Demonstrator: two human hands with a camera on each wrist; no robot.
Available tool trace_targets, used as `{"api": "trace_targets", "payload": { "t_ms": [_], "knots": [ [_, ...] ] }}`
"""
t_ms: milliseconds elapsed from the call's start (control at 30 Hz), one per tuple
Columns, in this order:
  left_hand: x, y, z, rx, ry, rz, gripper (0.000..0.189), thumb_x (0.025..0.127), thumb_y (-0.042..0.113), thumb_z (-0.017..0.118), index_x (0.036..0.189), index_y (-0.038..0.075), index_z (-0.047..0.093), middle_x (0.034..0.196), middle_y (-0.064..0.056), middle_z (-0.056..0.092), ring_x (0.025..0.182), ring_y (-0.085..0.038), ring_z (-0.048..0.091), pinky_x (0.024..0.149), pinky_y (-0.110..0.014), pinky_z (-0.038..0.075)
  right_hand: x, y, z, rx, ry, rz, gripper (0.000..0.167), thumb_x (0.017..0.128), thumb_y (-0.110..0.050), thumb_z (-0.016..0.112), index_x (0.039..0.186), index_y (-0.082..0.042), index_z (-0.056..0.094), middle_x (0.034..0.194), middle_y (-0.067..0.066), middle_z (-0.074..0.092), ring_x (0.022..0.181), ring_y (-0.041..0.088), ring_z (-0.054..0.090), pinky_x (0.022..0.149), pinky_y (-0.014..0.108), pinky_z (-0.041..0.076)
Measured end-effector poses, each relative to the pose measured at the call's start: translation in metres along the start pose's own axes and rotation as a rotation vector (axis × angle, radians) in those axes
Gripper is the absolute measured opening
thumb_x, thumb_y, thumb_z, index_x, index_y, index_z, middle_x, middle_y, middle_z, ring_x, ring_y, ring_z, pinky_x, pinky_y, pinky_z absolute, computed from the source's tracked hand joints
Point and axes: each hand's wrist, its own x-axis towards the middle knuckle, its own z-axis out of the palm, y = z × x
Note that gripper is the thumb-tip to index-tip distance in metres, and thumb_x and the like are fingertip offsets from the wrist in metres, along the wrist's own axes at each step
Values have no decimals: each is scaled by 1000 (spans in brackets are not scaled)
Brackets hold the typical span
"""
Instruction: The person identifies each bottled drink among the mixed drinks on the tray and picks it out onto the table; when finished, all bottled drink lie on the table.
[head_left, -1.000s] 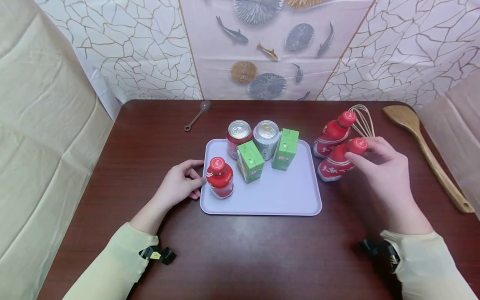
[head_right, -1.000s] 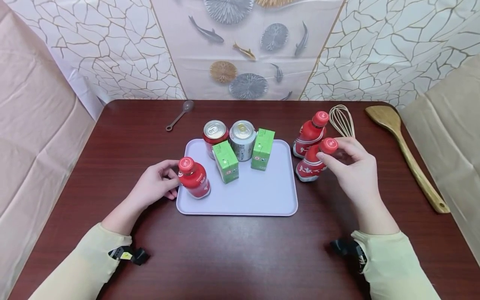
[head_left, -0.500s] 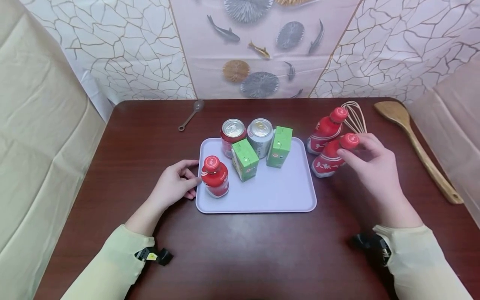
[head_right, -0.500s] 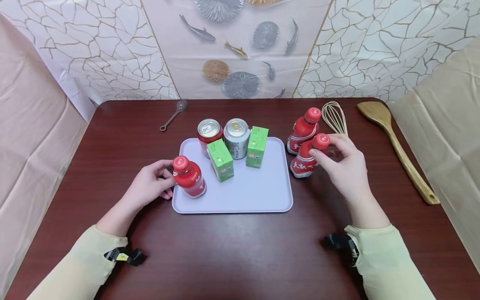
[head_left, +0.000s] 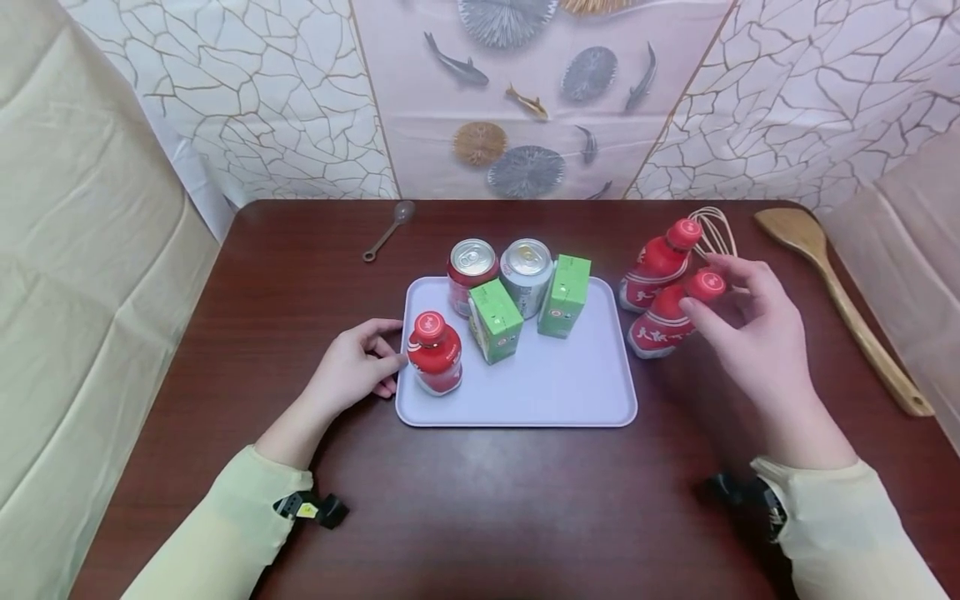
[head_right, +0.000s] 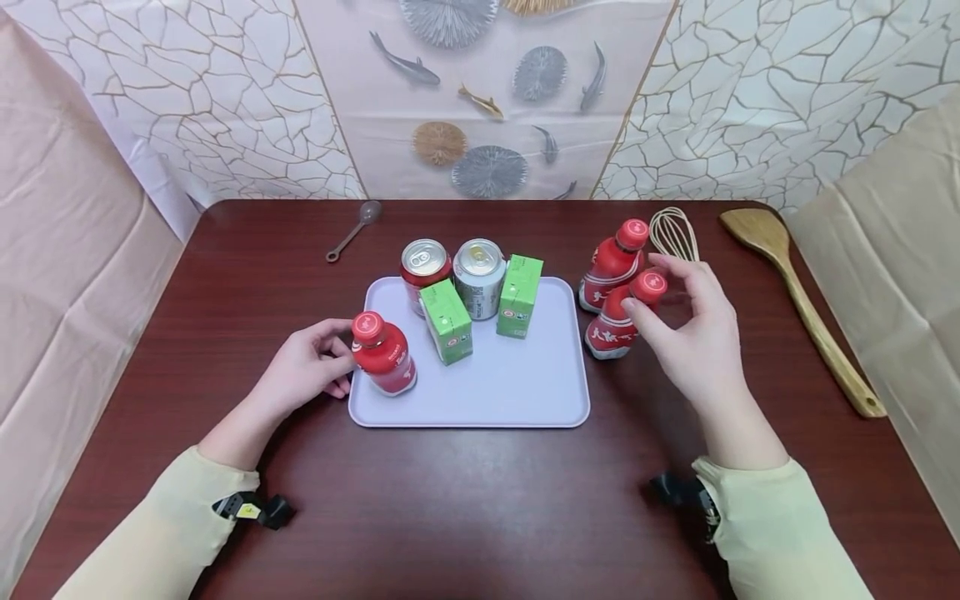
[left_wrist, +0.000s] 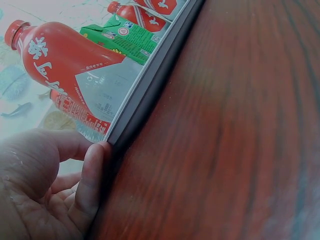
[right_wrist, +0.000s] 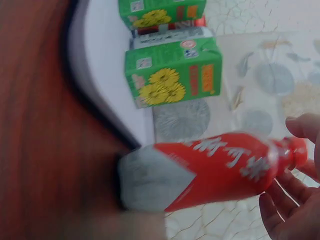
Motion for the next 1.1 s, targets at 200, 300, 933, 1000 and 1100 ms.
{"api": "trace_targets", "payload": {
  "t_ms": [200, 300, 933, 1000, 1100],
  "knots": [
    [0, -1, 1, -1, 3, -3, 56, 94, 15, 74, 146, 13, 54, 93, -16, 69, 60, -25, 71, 60, -35, 63, 8, -19, 2, 107, 65, -142, 45, 84, 5, 78, 127, -3, 70, 117, -10, 64, 108, 10, 59, 92, 12, 50],
    [0, -1, 0, -5, 4, -2, 56, 94, 14, 74, 146, 12, 54, 93, -16, 69, 60, -25, 71, 59, -35, 63, 11, -27, 5, 110, 65, -176, 43, 84, 6, 78, 126, -1, 71, 115, -12, 64, 108, 11, 59, 90, 13, 50],
    [-1, 2, 0, 2, -1, -1, 56, 94, 15, 74, 146, 14, 54, 93, -15, 68, 60, -25, 71, 60, -34, 63, 3, -69, 40, 60, 0, -440, 34, 80, 6, 81, 113, -2, 77, 112, 12, 72, 109, 8, 56, 78, 10, 47],
    [-1, 2, 0, -2, 0, -2, 56, 94, 15, 74, 146, 14, 54, 93, -15, 68, 60, -25, 71, 60, -35, 63, 1, -71, 46, 79, -38, -444, 34, 82, 6, 81, 114, -3, 77, 111, 11, 73, 107, 8, 57, 78, 12, 47],
    [-1, 3, 0, -3, 3, -3, 56, 94, 15, 74, 146, 14, 54, 93, -15, 68, 61, -26, 71, 60, -36, 64, -1, -72, 58, 124, -102, -434, 35, 82, 6, 81, 115, -5, 77, 109, 8, 73, 104, 7, 58, 78, 15, 46]
  ]
}}
